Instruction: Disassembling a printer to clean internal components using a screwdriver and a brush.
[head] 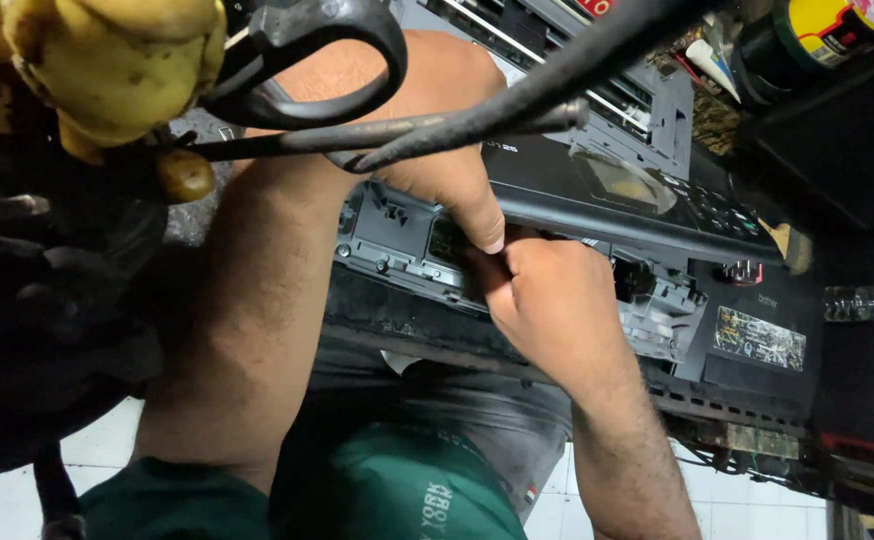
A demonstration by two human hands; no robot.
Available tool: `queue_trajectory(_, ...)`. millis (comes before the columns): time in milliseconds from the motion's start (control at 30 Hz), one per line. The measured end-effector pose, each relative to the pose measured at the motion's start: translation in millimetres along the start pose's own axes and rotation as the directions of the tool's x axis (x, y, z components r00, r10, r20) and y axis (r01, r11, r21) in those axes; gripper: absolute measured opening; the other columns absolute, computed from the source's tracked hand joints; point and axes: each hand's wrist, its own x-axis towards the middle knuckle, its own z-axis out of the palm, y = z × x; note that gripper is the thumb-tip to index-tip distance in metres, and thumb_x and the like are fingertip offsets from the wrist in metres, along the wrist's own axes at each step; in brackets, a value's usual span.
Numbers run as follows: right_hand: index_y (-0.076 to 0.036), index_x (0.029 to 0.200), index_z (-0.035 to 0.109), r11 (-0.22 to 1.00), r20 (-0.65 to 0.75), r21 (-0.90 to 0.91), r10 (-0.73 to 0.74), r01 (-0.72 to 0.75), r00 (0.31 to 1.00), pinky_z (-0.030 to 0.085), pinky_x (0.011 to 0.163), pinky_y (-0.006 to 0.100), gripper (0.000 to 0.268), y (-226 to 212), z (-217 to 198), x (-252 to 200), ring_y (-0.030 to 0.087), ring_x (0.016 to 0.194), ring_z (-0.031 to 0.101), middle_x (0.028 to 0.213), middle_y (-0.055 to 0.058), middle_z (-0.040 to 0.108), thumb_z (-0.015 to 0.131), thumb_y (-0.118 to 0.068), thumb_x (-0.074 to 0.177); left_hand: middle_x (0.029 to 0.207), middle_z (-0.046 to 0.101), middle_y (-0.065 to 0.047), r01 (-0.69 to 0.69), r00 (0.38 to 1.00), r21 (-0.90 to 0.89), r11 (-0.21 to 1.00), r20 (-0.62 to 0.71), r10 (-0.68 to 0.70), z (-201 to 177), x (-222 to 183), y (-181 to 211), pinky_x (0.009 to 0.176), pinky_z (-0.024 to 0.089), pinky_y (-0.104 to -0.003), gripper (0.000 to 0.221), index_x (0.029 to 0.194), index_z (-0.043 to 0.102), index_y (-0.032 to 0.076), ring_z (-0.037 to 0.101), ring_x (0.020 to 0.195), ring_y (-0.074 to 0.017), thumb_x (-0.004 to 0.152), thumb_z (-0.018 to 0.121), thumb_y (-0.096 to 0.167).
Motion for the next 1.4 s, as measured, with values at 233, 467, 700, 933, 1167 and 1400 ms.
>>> queue_trajectory(233, -0.01, 0.054, 0.063, 1.0, -0.006, 0.031, 0.006, -0.005, 1.0, 0.051, 0.05, 0.044, 0.038, 0, 0, 0, 0.043, 0.054, 0.065, 0.046, 0.014, 0.059, 0.067, -0.022, 0.09, 0.072, 0.068, -0.007, -0.003, 1.0, 0.012, 1.0, 0.004, 0.003, -5, -3, 7, 0.058, 0.047, -0.041, 0.05, 0.082, 0.071, 0.014, 0.066, 0.069, -0.0265, 0.057, 0.085, 0.056)
queue_trajectory(467, -0.008, 0.058, 0.061, 0.998, 0.112, -0.035, 0.056, -0.052, 0.992, 0.045, 0.053, 0.049, 0.035, 11, 10, 1, 0.046, 0.059, 0.061, 0.053, 0.014, 0.06, 0.063, -0.026, 0.088, 0.071, 0.068, -0.007, -0.026, 0.999, 0.064, 0.998, 0.048, 0.023, -7, 5, 23, 0.058, 0.047, -0.041, 0.05, 0.082, 0.071, 0.014, 0.066, 0.069, -0.0265, 0.057, 0.085, 0.056)
queue_trajectory(700, -0.009, 0.061, 0.061, 0.993, 0.213, 0.055, 0.088, -0.102, 0.973, 0.042, 0.054, 0.053, 0.043, 4, 1, 6, 0.046, 0.061, 0.058, 0.059, 0.013, 0.062, 0.059, -0.036, 0.095, 0.07, 0.067, -0.006, 0.07, 0.982, 0.085, 0.994, 0.171, -0.084, -22, 0, 48, 0.056, 0.04, -0.038, 0.042, 0.097, 0.07, 0.015, 0.057, 0.062, -0.025, 0.069, 0.084, 0.044)
queue_trajectory(933, -0.01, 0.077, 0.064, 0.991, 0.223, 0.129, -0.007, -0.022, 0.975, 0.046, 0.054, 0.05, 0.032, 6, -3, 10, 0.038, 0.07, 0.06, 0.072, 0.006, 0.063, 0.055, -0.032, 0.098, 0.064, 0.068, -0.009, 0.11, 0.965, 0.118, 0.987, 0.224, -0.134, -20, 7, 52, 0.056, 0.045, -0.039, 0.046, 0.103, 0.072, 0.019, 0.06, 0.059, -0.0257, 0.069, 0.089, 0.045)
queue_trajectory(1167, -0.01, 0.084, 0.072, 1.0, 0.171, 0.015, -0.024, 0.022, 0.985, 0.054, 0.065, 0.059, 0.033, 3, 4, 10, 0.048, 0.076, 0.066, 0.08, 0.014, 0.07, 0.057, -0.036, 0.098, 0.07, 0.069, -0.007, 0.051, 0.979, 0.178, 0.983, 0.186, -0.085, -14, 10, 51, 0.06, 0.049, -0.038, 0.053, 0.109, 0.071, 0.02, 0.063, 0.065, -0.0245, 0.069, 0.088, 0.051)
queue_trajectory(1400, -0.011, 0.078, 0.071, 0.998, 0.127, -0.057, 0.022, -0.015, 0.992, 0.052, 0.061, 0.061, 0.019, 4, 18, 2, 0.051, 0.067, 0.066, 0.067, 0.016, 0.07, 0.059, -0.022, 0.088, 0.069, 0.069, -0.009, 0.085, 0.978, 0.127, 0.988, 0.178, -0.107, -16, 2, 59, 0.057, 0.044, -0.039, 0.041, 0.102, 0.073, 0.017, 0.06, 0.061, -0.0249, 0.071, 0.089, 0.039)
